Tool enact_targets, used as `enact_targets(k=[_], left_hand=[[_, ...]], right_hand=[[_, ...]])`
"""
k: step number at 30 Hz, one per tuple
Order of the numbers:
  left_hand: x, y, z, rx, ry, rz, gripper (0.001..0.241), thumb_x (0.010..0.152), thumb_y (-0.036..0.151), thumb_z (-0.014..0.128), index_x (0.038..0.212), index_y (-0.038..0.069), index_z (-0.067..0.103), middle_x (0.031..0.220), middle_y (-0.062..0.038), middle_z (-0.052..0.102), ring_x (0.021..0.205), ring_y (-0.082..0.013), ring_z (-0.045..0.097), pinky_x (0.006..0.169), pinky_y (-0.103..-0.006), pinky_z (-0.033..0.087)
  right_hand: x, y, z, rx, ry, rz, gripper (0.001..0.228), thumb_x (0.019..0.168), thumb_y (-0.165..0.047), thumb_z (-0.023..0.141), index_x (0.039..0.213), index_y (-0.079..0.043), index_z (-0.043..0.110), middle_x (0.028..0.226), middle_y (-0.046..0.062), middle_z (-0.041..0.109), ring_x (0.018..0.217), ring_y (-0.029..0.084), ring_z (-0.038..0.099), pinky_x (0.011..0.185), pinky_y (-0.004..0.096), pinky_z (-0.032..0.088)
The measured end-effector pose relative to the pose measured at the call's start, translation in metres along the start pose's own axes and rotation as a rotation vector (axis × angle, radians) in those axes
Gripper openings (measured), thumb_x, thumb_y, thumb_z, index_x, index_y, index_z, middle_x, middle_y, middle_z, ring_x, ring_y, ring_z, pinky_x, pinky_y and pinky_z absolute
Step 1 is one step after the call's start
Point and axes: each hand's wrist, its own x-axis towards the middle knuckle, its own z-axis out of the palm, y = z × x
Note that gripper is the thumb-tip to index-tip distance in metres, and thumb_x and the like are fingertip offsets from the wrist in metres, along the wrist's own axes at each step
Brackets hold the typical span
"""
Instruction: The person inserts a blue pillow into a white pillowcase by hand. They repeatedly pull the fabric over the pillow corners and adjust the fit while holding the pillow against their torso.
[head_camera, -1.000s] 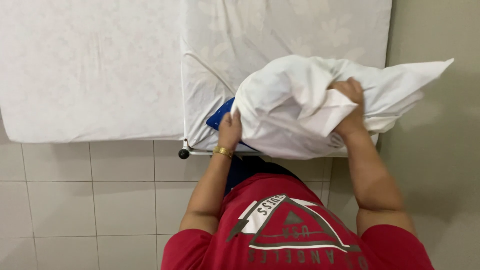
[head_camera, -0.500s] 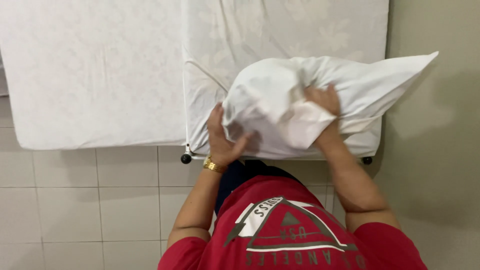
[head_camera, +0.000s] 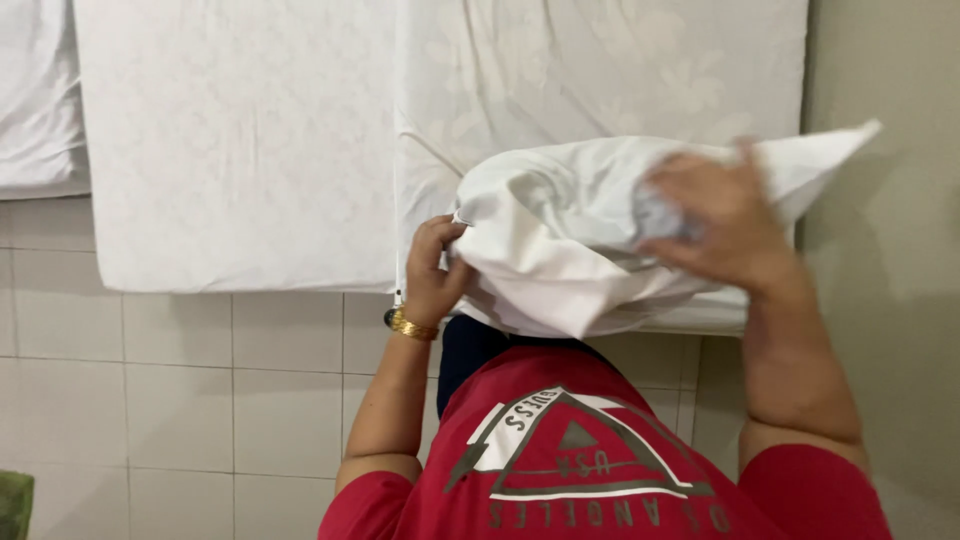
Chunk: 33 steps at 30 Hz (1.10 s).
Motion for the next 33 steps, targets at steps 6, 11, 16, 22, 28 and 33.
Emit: enact_targets(k=[6,11,16,22,28,33], left_hand=[[-0.045,-0.026,0.037,0.12,-0.013,-0.057,0.036,0.087,-0.004,0.068,0.122,0.003,0.063,0.119,-0.014,0.068,0.104,-0.0297,0.067,0.089,-0.0363,0.056],[-0.056,-0.024,0.023,-0.082,-0.076,-0.203,0.026,0.089,-0.006,0.066,0.112,0.002,0.058,0.117,-0.014,0.067,0.099,-0.0245,0.066,0.087,-0.0333,0.057],[-0.05,-0.021,0.007,-0.166,-0.029,-0.214,0.016,0.091,-0.008,0.066,0.095,0.002,0.054,0.124,-0.015,0.069,0.102,-0.0219,0.067,0.086,-0.0319,0.059],[-0.042,-0.008,0.003,-0.005,0.167,-0.224,0.02,0.092,-0.002,0.075,0.085,0.003,0.057,0.105,-0.013,0.073,0.09,-0.0204,0.07,0.08,-0.031,0.058],[-0.042,-0.019,0.037,0.046,0.163,-0.007,0.02,0.089,-0.002,0.075,0.088,0.003,0.056,0.106,-0.014,0.07,0.094,-0.0266,0.07,0.083,-0.0356,0.057],[-0.063,-0.019,0.057,0.12,0.01,-0.179,0.027,0.08,-0.006,0.069,0.106,0.001,0.064,0.102,-0.013,0.068,0.082,-0.0247,0.067,0.069,-0.0334,0.057]], right_hand=[[-0.007,0.006,0.022,0.413,-0.16,0.076,0.013,0.084,-0.015,0.082,0.087,-0.006,0.073,0.083,0.009,0.067,0.084,0.026,0.062,0.08,0.044,0.052],[-0.017,0.067,0.031,0.565,0.206,0.184,0.004,0.101,-0.005,0.071,0.105,-0.003,0.071,0.097,0.009,0.069,0.089,0.024,0.065,0.079,0.033,0.051],[-0.008,0.067,0.041,-0.089,-0.109,0.381,0.007,0.103,-0.014,0.078,0.099,-0.008,0.076,0.093,0.01,0.072,0.086,0.027,0.065,0.091,0.042,0.052],[-0.021,0.003,-0.001,0.141,-0.058,0.246,0.062,0.07,-0.041,0.087,0.119,-0.008,0.07,0.136,0.016,0.063,0.118,0.036,0.056,0.104,0.053,0.045],[0.004,-0.014,0.031,-0.08,-0.133,0.107,0.073,0.053,-0.034,0.09,0.12,-0.01,0.073,0.135,0.015,0.063,0.127,0.035,0.057,0.111,0.065,0.033],[0.023,-0.043,0.05,0.16,-0.694,0.029,0.022,0.1,-0.036,0.069,0.118,-0.024,0.071,0.121,-0.002,0.07,0.12,0.021,0.066,0.106,0.039,0.05]])
